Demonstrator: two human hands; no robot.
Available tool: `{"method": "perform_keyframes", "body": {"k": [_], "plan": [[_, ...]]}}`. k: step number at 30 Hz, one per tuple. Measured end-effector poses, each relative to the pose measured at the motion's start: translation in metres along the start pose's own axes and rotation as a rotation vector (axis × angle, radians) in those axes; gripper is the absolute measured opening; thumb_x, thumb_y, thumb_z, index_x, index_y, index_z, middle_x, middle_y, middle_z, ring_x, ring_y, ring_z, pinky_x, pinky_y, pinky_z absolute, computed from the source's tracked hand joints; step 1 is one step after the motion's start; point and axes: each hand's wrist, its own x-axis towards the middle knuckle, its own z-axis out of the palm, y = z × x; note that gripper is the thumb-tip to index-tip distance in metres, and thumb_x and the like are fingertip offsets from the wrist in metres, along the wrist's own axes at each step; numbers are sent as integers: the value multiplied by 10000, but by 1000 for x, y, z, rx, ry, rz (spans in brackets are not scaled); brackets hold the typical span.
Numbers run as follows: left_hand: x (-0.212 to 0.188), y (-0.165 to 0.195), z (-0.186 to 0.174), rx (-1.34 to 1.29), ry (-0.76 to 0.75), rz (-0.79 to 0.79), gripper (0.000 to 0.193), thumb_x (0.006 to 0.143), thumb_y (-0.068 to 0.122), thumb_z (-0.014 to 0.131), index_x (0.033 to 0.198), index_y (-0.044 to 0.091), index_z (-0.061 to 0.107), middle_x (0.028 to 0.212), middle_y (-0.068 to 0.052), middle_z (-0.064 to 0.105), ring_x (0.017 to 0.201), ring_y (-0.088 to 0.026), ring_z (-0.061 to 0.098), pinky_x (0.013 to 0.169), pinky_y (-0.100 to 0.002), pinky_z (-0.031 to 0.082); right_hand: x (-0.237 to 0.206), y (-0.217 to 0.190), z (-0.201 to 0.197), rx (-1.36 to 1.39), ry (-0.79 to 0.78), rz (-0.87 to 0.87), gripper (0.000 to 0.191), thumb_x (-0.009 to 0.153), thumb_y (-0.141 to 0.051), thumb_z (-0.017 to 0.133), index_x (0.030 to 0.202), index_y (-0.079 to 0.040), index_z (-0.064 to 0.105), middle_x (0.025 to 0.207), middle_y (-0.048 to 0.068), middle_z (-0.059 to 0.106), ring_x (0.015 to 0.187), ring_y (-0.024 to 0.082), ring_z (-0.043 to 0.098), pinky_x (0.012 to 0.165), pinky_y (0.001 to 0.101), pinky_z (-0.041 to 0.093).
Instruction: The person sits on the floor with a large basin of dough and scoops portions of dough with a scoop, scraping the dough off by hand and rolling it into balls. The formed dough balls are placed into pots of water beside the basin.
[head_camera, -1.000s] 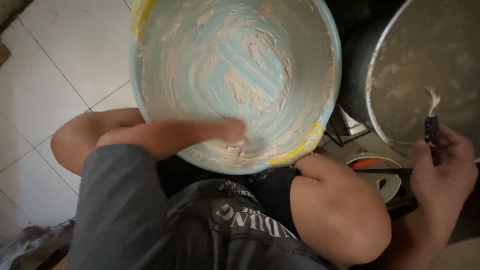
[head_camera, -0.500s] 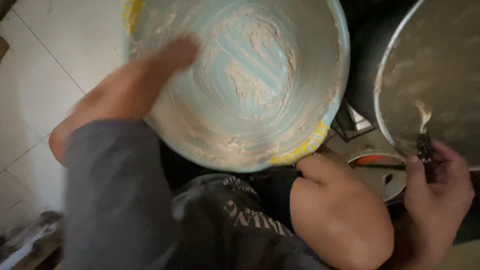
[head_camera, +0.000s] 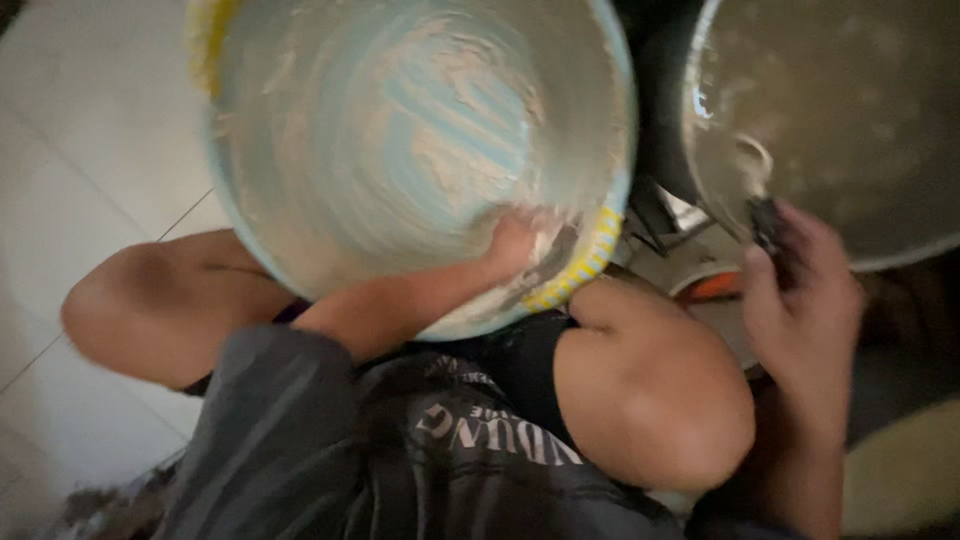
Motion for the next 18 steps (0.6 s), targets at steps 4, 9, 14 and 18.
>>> {"method": "perform_keyframes", "body": {"k": [4, 9, 14, 18], "plan": [[53, 67, -29, -415, 129, -87, 298, 957, 355, 676, 950, 57, 694, 871, -193, 710, 825, -372, 690, 768, -477, 534, 16, 0, 3, 110, -133, 148, 371, 1057, -58, 559, 1416, 17, 508, 1128, 64, 688, 821, 61, 593, 705, 229, 531], [66, 107, -61, -3, 341, 465, 244, 903, 271, 749, 853, 67, 624, 843, -200, 674, 827, -414, 662, 718, -483, 538, 27, -11, 10, -4, -331, 344, 383, 1037, -111, 540, 1416, -54, 560, 1019, 44, 721, 642, 85, 564, 578, 267, 510], [59, 120, -72, -53, 182, 361, 350, 745, 258, 855, 838, 31, 606, 700, -162, 654, 650, -411, 668, 581, -509, 521, 24, -20, 19, -243, -374, 123, 438, 1001, -107, 551, 1438, -115, 576, 965, 23, 747, 676, 103, 607, 637, 275, 522], [58, 117, -62, -47, 157, 332, 226, 691, 145, 797, 855, 80, 655, 764, -160, 687, 723, -413, 686, 650, -497, 553, 26, -11, 20, -149, -442, 91, 402, 1012, -88, 566, 1413, -73, 591, 985, 4, 742, 815, 73, 661, 711, 267, 533]]}}
